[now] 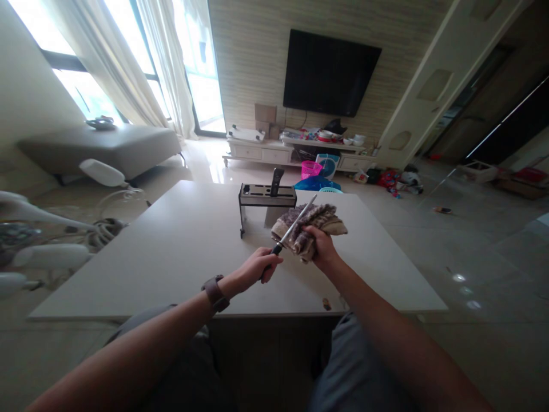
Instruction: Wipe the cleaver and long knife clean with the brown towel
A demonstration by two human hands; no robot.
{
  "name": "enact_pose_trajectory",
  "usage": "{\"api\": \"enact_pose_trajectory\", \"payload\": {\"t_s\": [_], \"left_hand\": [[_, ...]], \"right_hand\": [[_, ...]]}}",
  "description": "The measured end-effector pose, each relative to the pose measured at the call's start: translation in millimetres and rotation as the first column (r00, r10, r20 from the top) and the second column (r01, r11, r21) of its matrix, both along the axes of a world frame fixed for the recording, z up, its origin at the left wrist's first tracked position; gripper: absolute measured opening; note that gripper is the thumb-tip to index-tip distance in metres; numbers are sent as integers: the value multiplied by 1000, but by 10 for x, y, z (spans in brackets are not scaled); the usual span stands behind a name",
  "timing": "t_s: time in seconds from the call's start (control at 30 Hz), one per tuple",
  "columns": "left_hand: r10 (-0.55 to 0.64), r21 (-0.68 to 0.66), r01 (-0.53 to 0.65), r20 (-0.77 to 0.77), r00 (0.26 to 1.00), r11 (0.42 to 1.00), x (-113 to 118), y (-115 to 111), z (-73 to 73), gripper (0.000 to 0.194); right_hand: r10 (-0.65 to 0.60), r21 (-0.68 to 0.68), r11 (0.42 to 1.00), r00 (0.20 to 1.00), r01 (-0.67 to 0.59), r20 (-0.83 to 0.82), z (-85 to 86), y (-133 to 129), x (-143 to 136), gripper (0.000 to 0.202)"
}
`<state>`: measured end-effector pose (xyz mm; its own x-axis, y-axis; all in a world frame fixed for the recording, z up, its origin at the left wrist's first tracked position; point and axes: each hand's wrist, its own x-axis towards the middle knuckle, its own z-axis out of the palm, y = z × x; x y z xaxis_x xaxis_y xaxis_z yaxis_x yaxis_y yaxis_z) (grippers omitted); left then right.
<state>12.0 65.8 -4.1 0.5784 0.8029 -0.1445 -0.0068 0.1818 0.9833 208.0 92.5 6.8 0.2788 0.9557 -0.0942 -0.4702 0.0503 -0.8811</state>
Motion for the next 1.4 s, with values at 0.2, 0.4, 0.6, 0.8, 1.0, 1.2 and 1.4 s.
{"api": "enact_pose_trajectory", "payload": {"t_s": [0.2,0.4,0.6,0.8,1.0,1.2,1.4], "left_hand": [[-51,36,55,-100,994,998,2,25,-114,41],[-61,49,66,-89,994,997,14,36,-131,41],[-78,40,82,-91,993,996,3,35,-116,41],[-77,30,80,-91,993,996,12,31,-92,40],[-153,49,159,-110,982,986,-7,-1,-20,40],[-185,103,207,-189,964,973,-19,-43,79,42],[-136,145,176,-250,959,974,-31,-71,111,33]], "right_hand": [[77,-103,992,997,-74,22,-108,-174,-300,24],[90,-102,991,996,-86,30,-96,-186,-289,22],[36,-95,995,999,-33,27,-112,-177,-302,23],[-22,-69,997,1000,22,4,-45,-64,-205,23],[-195,-27,981,979,193,-63,157,165,195,20],[-370,0,929,927,371,-67,190,330,596,18],[-307,44,950,951,309,-49,135,339,760,12]]}}
